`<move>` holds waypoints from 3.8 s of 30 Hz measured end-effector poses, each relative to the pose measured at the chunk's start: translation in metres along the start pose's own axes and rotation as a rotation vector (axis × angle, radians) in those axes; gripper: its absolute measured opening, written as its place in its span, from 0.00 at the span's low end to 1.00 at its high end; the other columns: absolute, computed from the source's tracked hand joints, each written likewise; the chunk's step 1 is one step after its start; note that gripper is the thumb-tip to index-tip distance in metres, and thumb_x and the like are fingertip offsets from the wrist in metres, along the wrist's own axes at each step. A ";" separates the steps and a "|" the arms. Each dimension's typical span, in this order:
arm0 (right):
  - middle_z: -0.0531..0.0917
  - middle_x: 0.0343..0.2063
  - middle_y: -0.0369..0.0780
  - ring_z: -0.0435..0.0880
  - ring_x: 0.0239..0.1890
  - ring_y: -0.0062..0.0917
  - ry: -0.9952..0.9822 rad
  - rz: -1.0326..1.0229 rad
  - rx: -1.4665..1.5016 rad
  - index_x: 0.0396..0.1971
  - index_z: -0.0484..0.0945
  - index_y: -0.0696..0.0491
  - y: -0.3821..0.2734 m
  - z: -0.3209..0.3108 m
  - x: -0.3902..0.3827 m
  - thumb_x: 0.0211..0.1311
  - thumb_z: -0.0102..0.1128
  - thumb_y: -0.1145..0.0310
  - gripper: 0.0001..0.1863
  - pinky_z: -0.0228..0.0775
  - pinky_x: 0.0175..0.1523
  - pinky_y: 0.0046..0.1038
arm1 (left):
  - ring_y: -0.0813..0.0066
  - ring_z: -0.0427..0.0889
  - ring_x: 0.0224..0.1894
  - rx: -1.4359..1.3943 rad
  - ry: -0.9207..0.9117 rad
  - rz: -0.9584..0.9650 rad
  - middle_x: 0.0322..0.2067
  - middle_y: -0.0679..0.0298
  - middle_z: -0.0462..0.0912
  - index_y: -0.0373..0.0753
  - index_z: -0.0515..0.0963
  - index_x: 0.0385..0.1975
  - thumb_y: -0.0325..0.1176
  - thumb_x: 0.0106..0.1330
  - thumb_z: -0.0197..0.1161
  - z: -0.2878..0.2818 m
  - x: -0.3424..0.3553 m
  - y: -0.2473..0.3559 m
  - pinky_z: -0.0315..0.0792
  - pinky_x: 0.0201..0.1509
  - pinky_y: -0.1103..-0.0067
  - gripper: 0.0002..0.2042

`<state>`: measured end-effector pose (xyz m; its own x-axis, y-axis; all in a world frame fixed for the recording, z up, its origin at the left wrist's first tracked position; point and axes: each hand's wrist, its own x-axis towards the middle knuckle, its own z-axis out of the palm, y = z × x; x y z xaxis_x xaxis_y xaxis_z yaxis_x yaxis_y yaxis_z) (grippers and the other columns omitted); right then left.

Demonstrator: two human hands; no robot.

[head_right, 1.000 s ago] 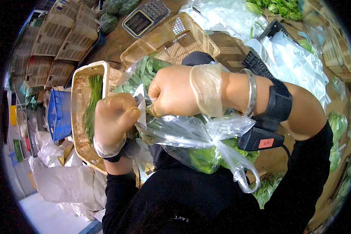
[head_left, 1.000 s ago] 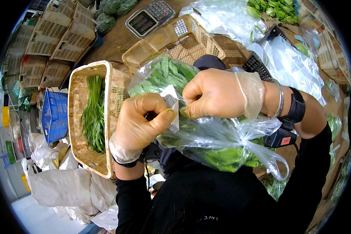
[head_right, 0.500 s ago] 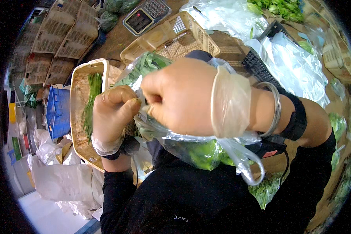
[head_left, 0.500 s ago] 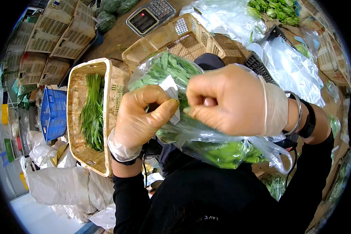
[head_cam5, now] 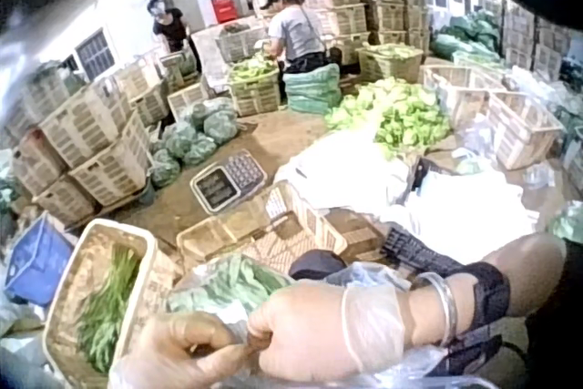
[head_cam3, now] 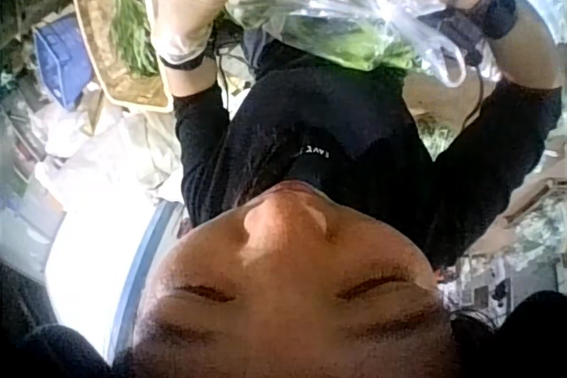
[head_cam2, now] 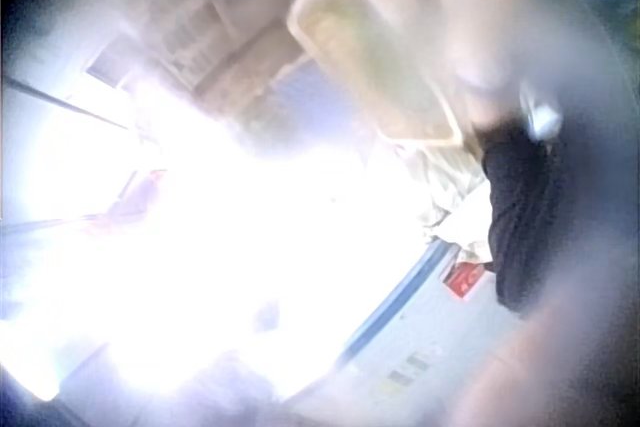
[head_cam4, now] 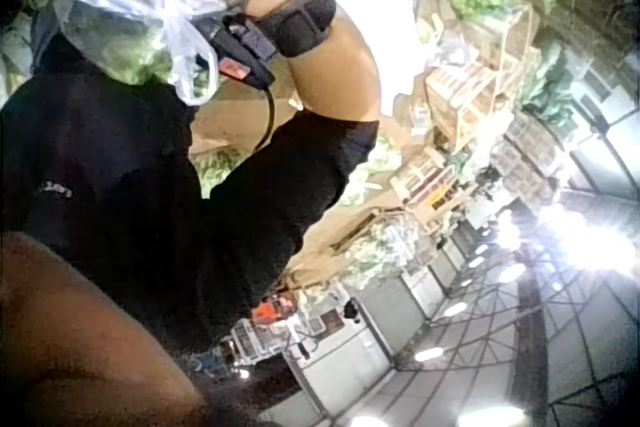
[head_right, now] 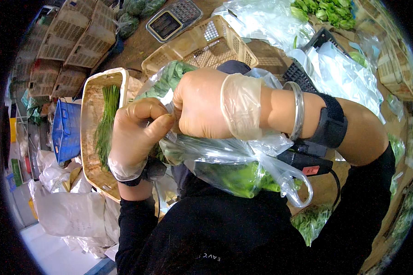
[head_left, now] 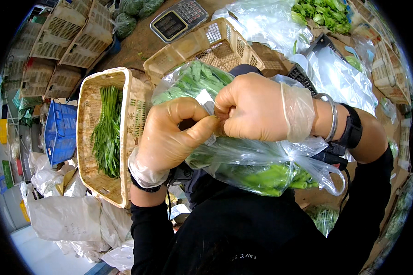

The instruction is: The person sorts leafy green vegetables into bunches, weighs them on a digital scale, places them into plastic bags, and applies labels and adhesive tape to seal the bags.

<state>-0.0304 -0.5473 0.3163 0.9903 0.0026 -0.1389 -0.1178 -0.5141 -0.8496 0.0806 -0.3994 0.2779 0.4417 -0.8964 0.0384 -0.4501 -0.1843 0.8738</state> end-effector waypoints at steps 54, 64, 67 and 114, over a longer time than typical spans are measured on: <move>0.77 0.19 0.43 0.78 0.25 0.40 0.026 -0.103 -0.511 0.21 0.72 0.57 -0.002 0.002 -0.032 0.44 0.63 0.59 0.16 0.68 0.30 0.36 | 0.65 0.74 0.19 0.507 0.136 0.220 0.16 0.63 0.73 0.40 0.71 0.16 0.35 0.42 0.71 0.023 -0.016 0.010 0.67 0.21 0.75 0.13; 0.75 0.14 0.46 0.77 0.22 0.42 -0.051 -0.159 -0.595 0.18 0.74 0.57 0.015 0.005 -0.020 0.45 0.57 0.67 0.09 0.69 0.29 0.37 | 0.65 0.74 0.18 0.466 0.118 0.112 0.17 0.60 0.73 0.36 0.71 0.17 0.28 0.48 0.64 0.026 -0.008 0.010 0.66 0.21 0.75 0.07; 0.75 0.14 0.46 0.77 0.22 0.41 -0.095 -0.181 -0.559 0.19 0.74 0.56 0.024 0.007 -0.015 0.45 0.54 0.70 0.06 0.69 0.28 0.37 | 0.67 0.72 0.16 0.373 0.077 0.016 0.16 0.59 0.73 0.34 0.71 0.18 0.26 0.49 0.64 0.018 -0.007 0.013 0.65 0.21 0.76 0.08; 0.74 0.13 0.47 0.75 0.20 0.44 -0.034 -0.167 -0.363 0.15 0.73 0.56 0.027 0.012 -0.020 0.47 0.58 0.65 0.11 0.67 0.27 0.38 | 0.52 0.62 0.60 -0.050 -0.107 0.399 0.57 0.48 0.63 0.36 0.68 0.53 0.74 0.31 0.57 0.010 0.015 -0.012 0.52 0.63 0.64 0.52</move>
<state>-0.0545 -0.5505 0.2903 0.9898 0.1374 -0.0362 0.0845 -0.7738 -0.6278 0.0854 -0.4148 0.2630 0.1558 -0.9310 0.3301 -0.5301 0.2031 0.8232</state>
